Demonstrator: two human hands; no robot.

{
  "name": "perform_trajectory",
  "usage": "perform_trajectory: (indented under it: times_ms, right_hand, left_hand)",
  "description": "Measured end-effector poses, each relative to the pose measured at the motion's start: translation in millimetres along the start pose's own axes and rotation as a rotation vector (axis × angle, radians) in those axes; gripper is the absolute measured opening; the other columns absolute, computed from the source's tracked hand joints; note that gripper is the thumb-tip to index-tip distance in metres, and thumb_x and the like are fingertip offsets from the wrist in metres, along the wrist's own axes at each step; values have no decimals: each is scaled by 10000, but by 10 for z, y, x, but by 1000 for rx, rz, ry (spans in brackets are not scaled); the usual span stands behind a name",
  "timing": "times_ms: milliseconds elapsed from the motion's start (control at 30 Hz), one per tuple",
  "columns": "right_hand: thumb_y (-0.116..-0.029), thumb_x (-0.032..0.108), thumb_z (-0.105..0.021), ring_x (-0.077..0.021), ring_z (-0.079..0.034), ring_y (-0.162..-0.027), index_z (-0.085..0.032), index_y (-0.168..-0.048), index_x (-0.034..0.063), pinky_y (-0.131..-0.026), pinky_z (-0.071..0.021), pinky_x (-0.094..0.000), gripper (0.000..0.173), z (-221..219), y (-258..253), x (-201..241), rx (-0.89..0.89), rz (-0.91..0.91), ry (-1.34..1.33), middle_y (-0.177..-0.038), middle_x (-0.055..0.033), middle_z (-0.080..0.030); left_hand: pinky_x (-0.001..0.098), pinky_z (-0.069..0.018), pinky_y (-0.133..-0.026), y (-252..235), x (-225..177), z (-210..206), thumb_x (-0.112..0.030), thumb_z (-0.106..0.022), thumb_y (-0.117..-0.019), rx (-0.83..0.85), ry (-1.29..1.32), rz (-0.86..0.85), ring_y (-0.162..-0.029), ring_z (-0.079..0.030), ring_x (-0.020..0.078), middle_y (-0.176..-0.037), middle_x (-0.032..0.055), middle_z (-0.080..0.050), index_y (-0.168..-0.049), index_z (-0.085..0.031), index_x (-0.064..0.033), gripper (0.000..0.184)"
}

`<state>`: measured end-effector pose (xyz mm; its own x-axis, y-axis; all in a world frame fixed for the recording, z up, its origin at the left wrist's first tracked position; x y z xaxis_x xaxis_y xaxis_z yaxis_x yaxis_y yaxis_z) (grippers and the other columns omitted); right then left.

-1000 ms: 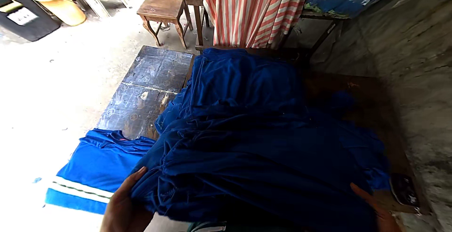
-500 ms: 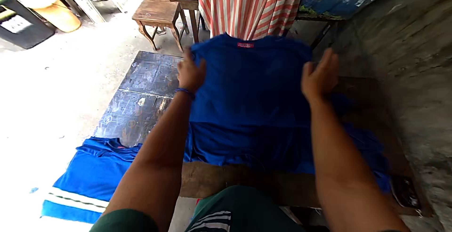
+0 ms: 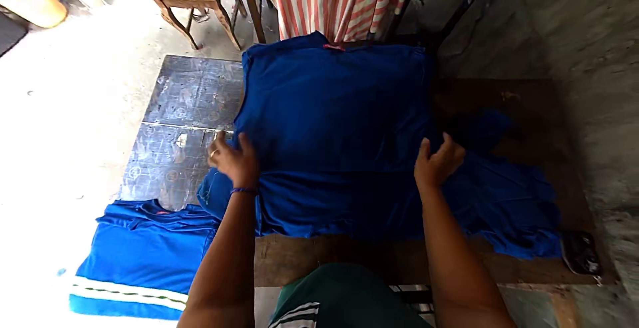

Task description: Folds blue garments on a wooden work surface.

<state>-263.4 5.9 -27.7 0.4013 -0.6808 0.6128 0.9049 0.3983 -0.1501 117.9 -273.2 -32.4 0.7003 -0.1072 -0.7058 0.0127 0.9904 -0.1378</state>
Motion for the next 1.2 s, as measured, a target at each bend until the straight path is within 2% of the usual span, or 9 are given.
perform_trajectory:
  times_ms: [133,333,567,767,833,900,1000,1067,1200]
  right_hand:
    - [-1063,437,-526,-397,-548,-1195,-377,-1464,-65,-960,-503,-478,660,253,158,-277,-41,-611,-456,-1408,-338,-434]
    - [-1097,508,-373,-400,-598,-1201,-129,-1592,30,-930,-565,-462,730,65,340,-153,80,-958,-1011,-1499,-311,-375]
    - [-1047,580,-453,-400,-501,-1344,-186,-1573,32,-1028,-501,-520,806,-100,181,-314,-42,-1002,-897,-1539,-279,-367]
    - [-1010,587,-507,-311,-479,-1328,-371,-1466,17,-1054,-452,-531,742,-163,-122,-362,-130,-803,-901,-1466,-213,-442]
    - [-983,661,-495,-286,-475,-1388,-324,-1559,126,-1076,-473,-535,805,-164,-273,-361,6,-859,-1094,-1541,-143,-436]
    - [-959,688,-495,-238,-562,-1295,-445,-1500,227,-1021,-512,-514,713,-232,-415,-324,247,-871,-1242,-1423,-69,-568]
    - [-992,656,-447,-179,-668,-1054,-554,-1349,191,-875,-586,-406,597,-431,-643,-150,745,-703,-1246,-1152,-44,-683]
    - [-1018,569,-482,-176,-652,-1061,-559,-1356,173,-890,-564,-395,526,-502,-730,-82,929,-661,-1035,-1169,-54,-665]
    - [-972,363,-673,-302,-608,-1176,-534,-1384,-17,-995,-504,-486,577,-400,-762,-34,833,-528,-690,-1305,-224,-611]
  left_hand:
    - [610,-410,-1081,472,193,268,-543,-472,-1045,49,357,539,-1377,-436,441,-1507,321,-406,-1525,-361,11,741]
    - [445,-494,-1071,801,-283,40,-551,-252,-1094,172,1019,993,-1412,-470,340,-1606,225,-315,-1603,-141,-67,711]
    - [505,-532,-982,192,48,-169,-603,-168,-1074,56,1236,693,-1228,-604,215,-1335,68,-603,-1442,-424,-169,624]
    - [359,-602,-771,-450,-30,-144,-721,-197,-1013,476,788,619,-938,-702,101,-1022,-3,-715,-1251,-579,-191,695]
    - [333,-588,-810,-588,-301,-139,-735,-183,-1006,601,484,475,-968,-683,65,-1066,-27,-707,-1313,-572,-212,720]
    - [318,-566,-867,-629,-572,-163,-712,-210,-1015,713,245,364,-1024,-651,43,-1127,-36,-678,-1361,-536,-207,694]
    - [269,-551,-840,-551,-760,-277,-491,-470,-1047,756,164,355,-968,-640,24,-1085,-33,-657,-1326,-554,-159,442]
    - [267,-553,-791,-419,-689,-374,-341,-545,-1044,685,229,410,-900,-653,46,-1031,-11,-672,-1269,-598,-123,317]
    - [300,-565,-805,-133,-540,-505,-219,-548,-1039,563,447,411,-915,-668,80,-1054,21,-684,-1278,-576,-73,281]
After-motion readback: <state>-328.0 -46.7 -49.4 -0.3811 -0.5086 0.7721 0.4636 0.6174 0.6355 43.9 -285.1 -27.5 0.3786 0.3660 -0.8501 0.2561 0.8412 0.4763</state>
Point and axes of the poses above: each hand's wrist, its own y-axis away from the middle knuckle, its own z-axis out of the back of the hand, x = y × z, the point moved 5 cm from there along -y, towards the middle knuckle
